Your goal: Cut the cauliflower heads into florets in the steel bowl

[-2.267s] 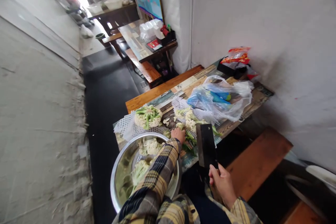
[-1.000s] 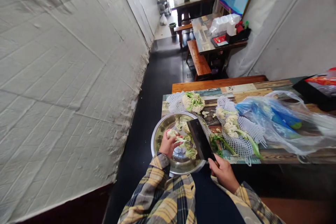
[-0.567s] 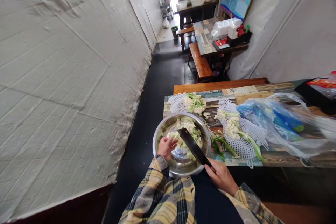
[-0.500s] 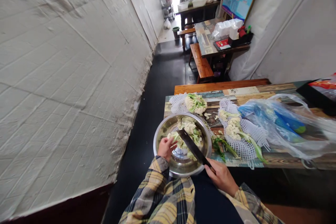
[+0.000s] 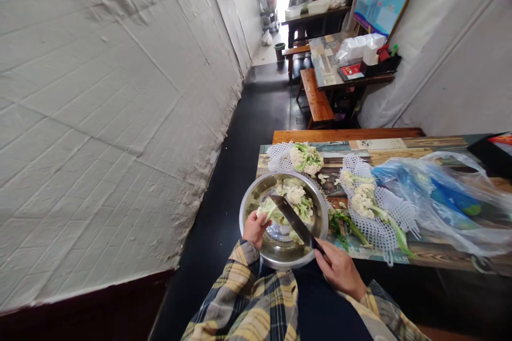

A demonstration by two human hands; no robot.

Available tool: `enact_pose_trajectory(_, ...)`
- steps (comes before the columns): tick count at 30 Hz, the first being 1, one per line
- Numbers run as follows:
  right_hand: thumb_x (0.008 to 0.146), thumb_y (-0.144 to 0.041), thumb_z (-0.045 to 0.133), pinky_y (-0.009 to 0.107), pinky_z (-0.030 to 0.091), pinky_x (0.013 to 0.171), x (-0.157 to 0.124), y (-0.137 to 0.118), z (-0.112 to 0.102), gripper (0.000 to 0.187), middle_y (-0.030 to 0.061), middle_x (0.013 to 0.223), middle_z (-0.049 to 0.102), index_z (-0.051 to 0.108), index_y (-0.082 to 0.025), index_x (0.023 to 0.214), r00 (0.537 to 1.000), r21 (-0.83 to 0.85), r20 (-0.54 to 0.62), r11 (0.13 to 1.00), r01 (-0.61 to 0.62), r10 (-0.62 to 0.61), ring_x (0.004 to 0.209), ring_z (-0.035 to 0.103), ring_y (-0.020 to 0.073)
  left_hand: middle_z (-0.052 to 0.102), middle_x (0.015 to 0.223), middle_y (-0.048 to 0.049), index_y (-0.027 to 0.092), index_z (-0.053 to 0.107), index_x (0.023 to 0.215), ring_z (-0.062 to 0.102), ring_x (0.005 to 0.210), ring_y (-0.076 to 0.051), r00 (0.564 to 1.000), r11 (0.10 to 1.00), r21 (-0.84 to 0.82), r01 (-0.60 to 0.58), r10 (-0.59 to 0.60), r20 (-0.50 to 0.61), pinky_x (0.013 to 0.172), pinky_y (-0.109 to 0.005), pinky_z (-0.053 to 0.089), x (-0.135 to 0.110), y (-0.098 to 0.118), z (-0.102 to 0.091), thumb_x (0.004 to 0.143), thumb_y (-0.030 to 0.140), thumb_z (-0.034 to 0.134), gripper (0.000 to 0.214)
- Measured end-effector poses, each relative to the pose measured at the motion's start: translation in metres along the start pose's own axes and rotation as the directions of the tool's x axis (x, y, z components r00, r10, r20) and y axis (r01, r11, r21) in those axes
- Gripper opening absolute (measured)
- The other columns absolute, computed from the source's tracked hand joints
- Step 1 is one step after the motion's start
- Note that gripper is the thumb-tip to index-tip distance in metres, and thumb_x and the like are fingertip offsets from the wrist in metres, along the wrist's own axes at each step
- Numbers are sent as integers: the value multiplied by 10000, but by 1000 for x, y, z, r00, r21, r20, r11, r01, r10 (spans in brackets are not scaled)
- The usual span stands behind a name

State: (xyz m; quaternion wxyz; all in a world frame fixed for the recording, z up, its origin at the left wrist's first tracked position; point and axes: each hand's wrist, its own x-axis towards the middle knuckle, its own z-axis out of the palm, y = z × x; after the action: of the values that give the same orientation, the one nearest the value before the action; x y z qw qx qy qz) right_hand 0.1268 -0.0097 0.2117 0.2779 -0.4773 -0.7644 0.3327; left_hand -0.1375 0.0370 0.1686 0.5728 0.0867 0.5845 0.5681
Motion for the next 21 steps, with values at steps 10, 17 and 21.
enact_pose_trajectory(10, 930, -347, 401, 285, 538, 708, 11, -4, 4, 360, 55, 831, 732, 677, -202, 1111, 971, 17, 166, 984, -175, 170, 757, 701, 214, 674, 745, -24, 129, 614, 771, 615, 643, -112, 998, 998, 15, -59, 59, 22, 632, -250, 498, -2, -7, -5, 505, 339, 867, 423)
enact_pose_trajectory(17, 929, -363, 424, 310, 537, 810, 10, -11, 2, 376, 94, 935, 739, 654, -183, 1165, 991, 72, 7, 988, -137, 137, 846, 702, 230, 670, 752, -17, 147, 602, 763, 617, 669, -123, 996, 996, 26, -85, 84, 34, 664, -266, 500, -4, -5, -8, 526, 368, 850, 409)
enact_pose_trajectory(21, 912, -330, 417, 317, 520, 860, 9, -10, 7, 354, 91, 1061, 727, 668, -219, 1136, 988, 22, 112, 993, -113, 110, 964, 688, 233, 640, 692, 18, 148, 609, 767, 578, 630, -96, 990, 987, 78, -138, 135, 45, 637, -221, 459, -4, -2, -3, 551, 345, 839, 372)
